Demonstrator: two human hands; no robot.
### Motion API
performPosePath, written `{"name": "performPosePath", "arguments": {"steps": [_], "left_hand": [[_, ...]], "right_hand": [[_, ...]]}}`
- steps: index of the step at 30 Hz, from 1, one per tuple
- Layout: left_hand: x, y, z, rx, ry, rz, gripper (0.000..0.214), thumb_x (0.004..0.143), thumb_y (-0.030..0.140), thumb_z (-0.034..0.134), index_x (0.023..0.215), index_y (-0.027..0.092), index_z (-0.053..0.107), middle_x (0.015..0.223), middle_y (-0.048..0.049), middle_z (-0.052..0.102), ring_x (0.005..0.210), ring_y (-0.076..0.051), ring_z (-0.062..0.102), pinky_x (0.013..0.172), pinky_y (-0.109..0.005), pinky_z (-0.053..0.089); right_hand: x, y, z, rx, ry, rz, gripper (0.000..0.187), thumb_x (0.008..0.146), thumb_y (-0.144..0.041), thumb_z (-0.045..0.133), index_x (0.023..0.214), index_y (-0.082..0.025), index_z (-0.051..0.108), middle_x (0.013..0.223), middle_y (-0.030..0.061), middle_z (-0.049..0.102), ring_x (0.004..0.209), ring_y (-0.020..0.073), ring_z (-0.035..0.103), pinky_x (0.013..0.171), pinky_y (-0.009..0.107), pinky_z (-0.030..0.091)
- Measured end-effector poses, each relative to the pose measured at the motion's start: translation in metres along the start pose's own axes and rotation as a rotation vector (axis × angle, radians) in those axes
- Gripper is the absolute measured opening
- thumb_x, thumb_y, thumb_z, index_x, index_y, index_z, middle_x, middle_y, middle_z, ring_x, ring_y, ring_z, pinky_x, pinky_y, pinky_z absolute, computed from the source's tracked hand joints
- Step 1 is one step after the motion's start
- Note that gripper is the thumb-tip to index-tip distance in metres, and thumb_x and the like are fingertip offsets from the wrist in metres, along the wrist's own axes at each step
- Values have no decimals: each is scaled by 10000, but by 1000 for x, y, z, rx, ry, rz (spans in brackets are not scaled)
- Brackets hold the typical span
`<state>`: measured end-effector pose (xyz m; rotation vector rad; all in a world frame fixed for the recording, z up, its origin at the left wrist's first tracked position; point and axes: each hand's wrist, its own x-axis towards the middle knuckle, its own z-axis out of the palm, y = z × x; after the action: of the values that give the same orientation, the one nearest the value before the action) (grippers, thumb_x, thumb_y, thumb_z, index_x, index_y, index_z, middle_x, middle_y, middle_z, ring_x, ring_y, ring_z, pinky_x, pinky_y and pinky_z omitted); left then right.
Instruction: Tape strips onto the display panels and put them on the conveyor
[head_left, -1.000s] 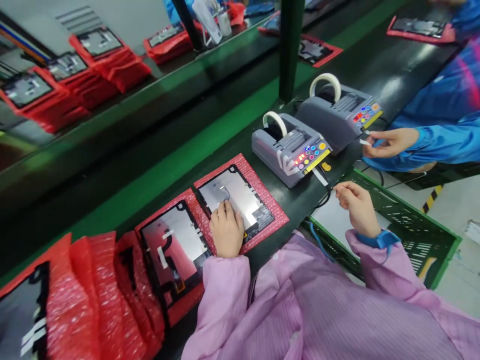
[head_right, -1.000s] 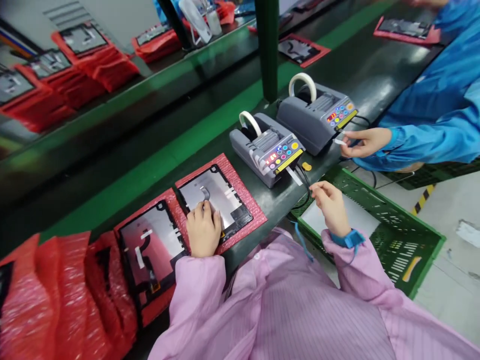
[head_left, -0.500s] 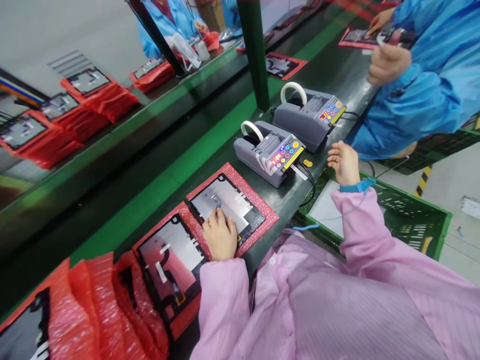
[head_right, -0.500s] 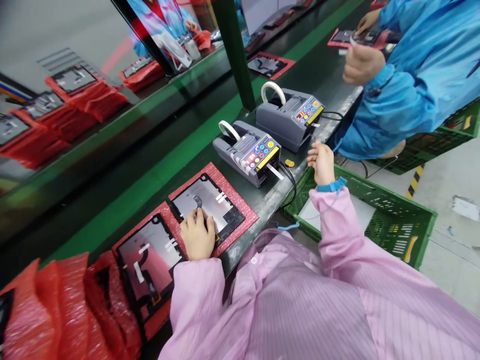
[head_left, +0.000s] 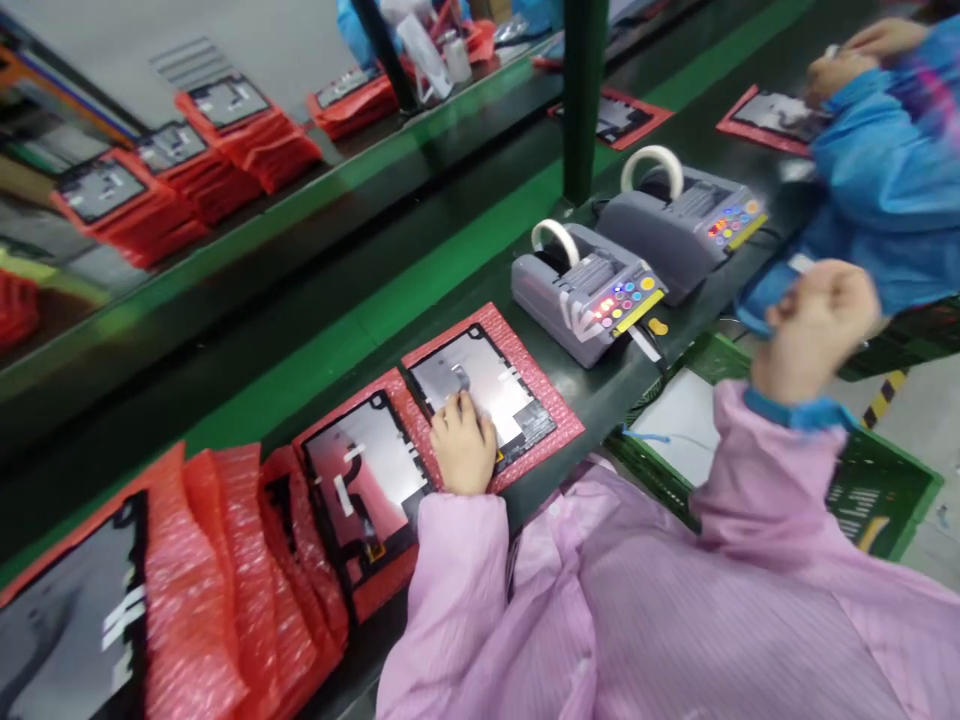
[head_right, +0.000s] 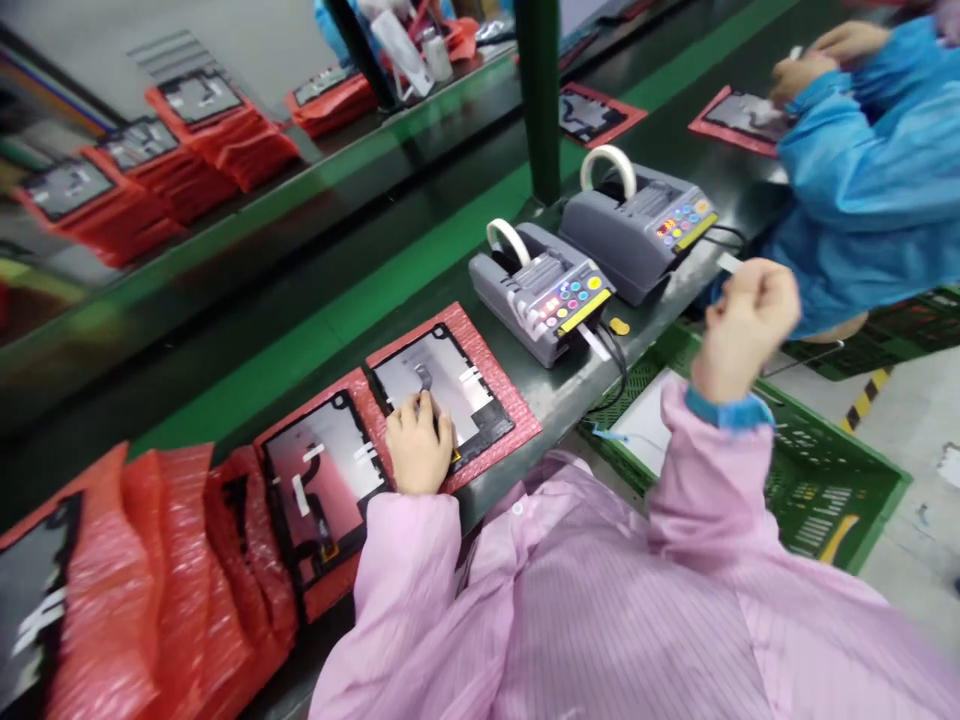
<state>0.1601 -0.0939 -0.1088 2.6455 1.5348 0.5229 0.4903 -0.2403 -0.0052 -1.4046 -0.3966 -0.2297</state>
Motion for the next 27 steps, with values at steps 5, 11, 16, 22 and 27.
{"name": "performPosePath", "arguments": {"steps": [5, 11, 16, 22, 27], "left_hand": [[7, 4, -11, 43, -94, -10, 525, 929, 295, 457, 1393, 62, 538, 1359, -214, 587, 1136, -361, 531, 941, -482, 454], [17, -1, -14, 37, -143, 25, 557, 937, 334, 489, 1422, 61, 488, 1333, -210, 583, 1092, -330, 536, 892, -451, 454], [19, -1, -12, 25, -164, 27, 591, 930, 326, 494, 1444, 35, 459, 1358, -209, 575, 1069, -331, 537, 850, -449, 451], [20, 0, -18, 46, -226, 9, 572, 959, 338, 440, 1459, 61, 457, 1386, -180, 567, 1112, -315, 534, 868, -427, 453], [21, 0, -19, 99, -255, 7, 577, 968, 370, 422, 1473, 92, 458, 1474, -158, 518, 1117, -312, 530, 875, -429, 459]], "right_hand": [[-105, -73, 43, 58, -615, 71, 68, 854, -262, 661, 802, -219, 667, 762, 2, 601, 581, 97, 484, 506, 282, 324], [-178, -4, 181, -198, -1154, 245, 122, 812, -257, 610, 723, -175, 620, 706, 13, 638, 658, 140, 547, 664, 292, 419], [-195, 30, 208, -415, -1154, 195, 166, 825, -285, 589, 720, -166, 635, 740, 30, 667, 652, 148, 553, 648, 292, 383], [-200, 22, 207, -580, -1128, 128, 191, 841, -318, 594, 758, -172, 684, 781, 22, 687, 682, 151, 565, 640, 285, 340], [-202, 20, 211, -670, -1130, 63, 182, 865, -293, 589, 758, -178, 681, 797, 24, 677, 682, 149, 549, 628, 286, 308]]}}
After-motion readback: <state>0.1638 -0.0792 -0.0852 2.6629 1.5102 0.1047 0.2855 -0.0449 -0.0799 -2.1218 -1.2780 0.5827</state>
